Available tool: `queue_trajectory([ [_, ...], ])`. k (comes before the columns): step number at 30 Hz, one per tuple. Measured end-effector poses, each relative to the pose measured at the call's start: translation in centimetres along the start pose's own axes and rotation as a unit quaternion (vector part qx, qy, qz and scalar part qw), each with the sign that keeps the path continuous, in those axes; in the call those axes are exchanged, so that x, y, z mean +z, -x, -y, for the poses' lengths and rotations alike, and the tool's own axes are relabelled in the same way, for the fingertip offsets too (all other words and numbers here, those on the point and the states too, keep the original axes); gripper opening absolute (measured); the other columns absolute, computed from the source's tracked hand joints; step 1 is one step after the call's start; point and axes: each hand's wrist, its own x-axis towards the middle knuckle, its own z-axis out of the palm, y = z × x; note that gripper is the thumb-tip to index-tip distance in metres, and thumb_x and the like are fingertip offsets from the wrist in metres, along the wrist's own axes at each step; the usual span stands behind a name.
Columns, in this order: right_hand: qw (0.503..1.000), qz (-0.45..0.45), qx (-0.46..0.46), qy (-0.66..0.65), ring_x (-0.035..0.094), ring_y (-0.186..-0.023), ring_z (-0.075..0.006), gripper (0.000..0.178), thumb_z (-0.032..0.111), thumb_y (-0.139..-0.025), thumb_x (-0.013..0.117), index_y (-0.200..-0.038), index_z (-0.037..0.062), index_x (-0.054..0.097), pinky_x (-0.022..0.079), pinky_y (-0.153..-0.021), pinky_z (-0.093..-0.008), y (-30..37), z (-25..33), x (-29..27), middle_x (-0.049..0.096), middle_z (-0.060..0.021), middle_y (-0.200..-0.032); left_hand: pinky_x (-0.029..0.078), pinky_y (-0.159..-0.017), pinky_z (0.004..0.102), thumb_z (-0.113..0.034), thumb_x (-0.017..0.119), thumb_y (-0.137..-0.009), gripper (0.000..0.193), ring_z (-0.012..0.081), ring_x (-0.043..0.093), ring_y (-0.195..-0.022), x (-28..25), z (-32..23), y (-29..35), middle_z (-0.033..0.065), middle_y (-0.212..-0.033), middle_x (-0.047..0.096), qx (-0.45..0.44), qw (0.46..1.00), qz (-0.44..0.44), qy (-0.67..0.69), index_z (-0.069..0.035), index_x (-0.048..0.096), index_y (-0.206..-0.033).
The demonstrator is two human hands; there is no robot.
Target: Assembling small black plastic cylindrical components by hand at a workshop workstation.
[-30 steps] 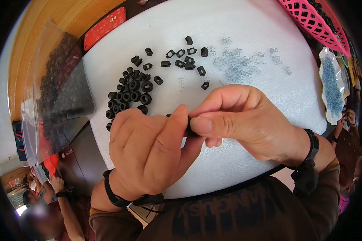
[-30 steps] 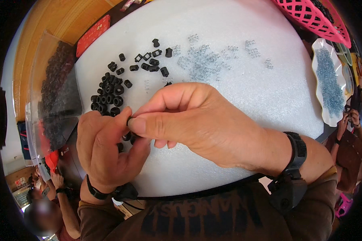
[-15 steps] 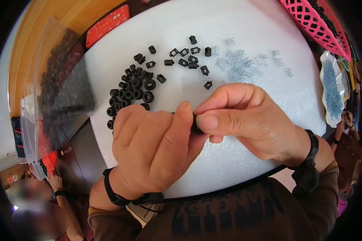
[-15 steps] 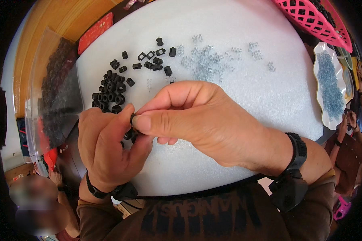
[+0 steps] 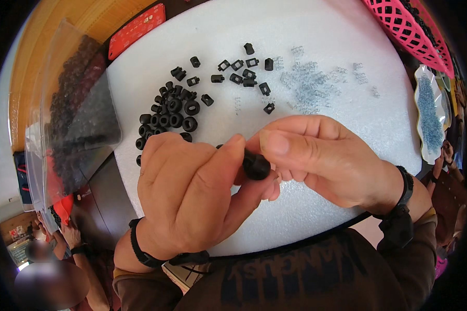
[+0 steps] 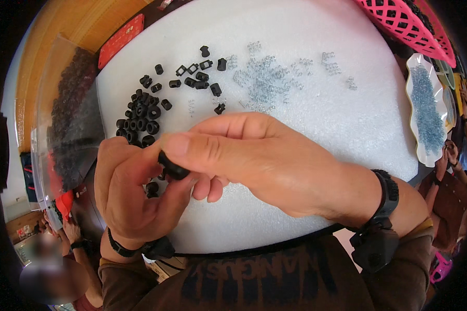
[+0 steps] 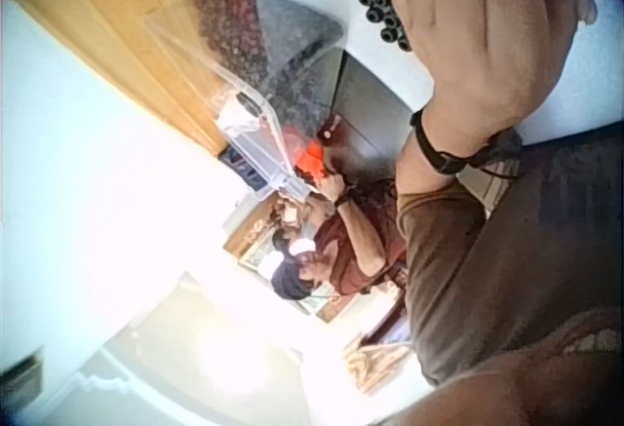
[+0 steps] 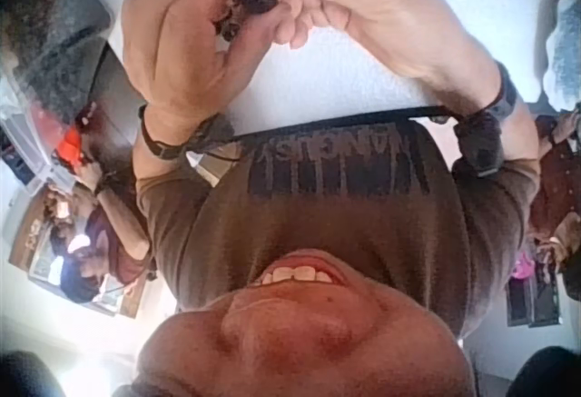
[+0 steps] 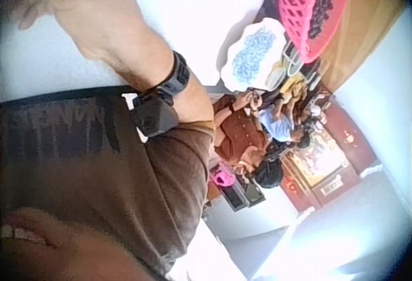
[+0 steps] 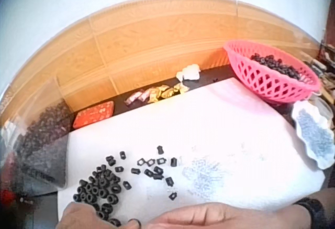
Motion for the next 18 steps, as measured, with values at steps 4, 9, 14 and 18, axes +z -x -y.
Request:
queue_trajectory([
  [4,0.999,0.005,0.007,0.051,0.06,-0.078,-0.0159,0.025,0.015,-0.093,0.056,-0.109,-0.0033,0.061,0.049,-0.074,-0.0294,-0.07,-0.14,-0.36,0.064,-0.0093,-0.089,0.034,-0.052,0.0311,-0.005,0.078,-0.058,0.044,0.0191,0.046,-0.058,-0.02,0.11,-0.27,0.0051,-0.074,0.053,0.002,1.0,0.017,0.002,-0.001,0.061,-0.098],
  [9,0.997,0.004,-0.007,0.071,0.06,-0.08,-0.0152,0.025,0.015,-0.093,0.056,-0.11,-0.0026,0.061,0.05,-0.075,-0.0285,-0.12,-0.26,-0.46,0.064,-0.0097,-0.091,0.034,-0.054,0.032,-0.008,0.078,-0.061,0.043,0.0192,0.046,-0.058,0.36,0.09,-0.05,0.0042,-0.072,0.052,0.014,0.999,0.008,-0.031,-0.001,0.061,-0.1],
  [14,0.998,0.008,-0.003,0.065,0.061,-0.084,-0.0147,0.024,0.012,-0.093,0.056,-0.11,-0.0037,0.06,0.05,-0.079,-0.0278,0.02,-0.03,-0.24,0.065,-0.0095,-0.092,0.034,-0.053,0.0333,-0.009,0.076,-0.061,0.041,0.0204,0.046,-0.058,0.39,0.21,0.04,0.0048,-0.073,0.053,0.024,0.999,-0.003,-0.039,0.0,0.061,-0.098],
  [18,0.996,0.015,-0.041,0.071,0.061,-0.086,-0.014,0.023,0.011,-0.093,0.055,-0.11,-0.0046,0.06,0.049,-0.081,-0.0274,-0.05,-0.66,-0.07,0.065,-0.0095,-0.093,0.034,-0.053,0.034,-0.007,0.074,-0.061,0.04,0.021,0.046,-0.058,0.54,0.03,0.21,0.0056,-0.073,0.052,0.038,0.998,-0.011,-0.049,0.001,0.061,-0.098],
])
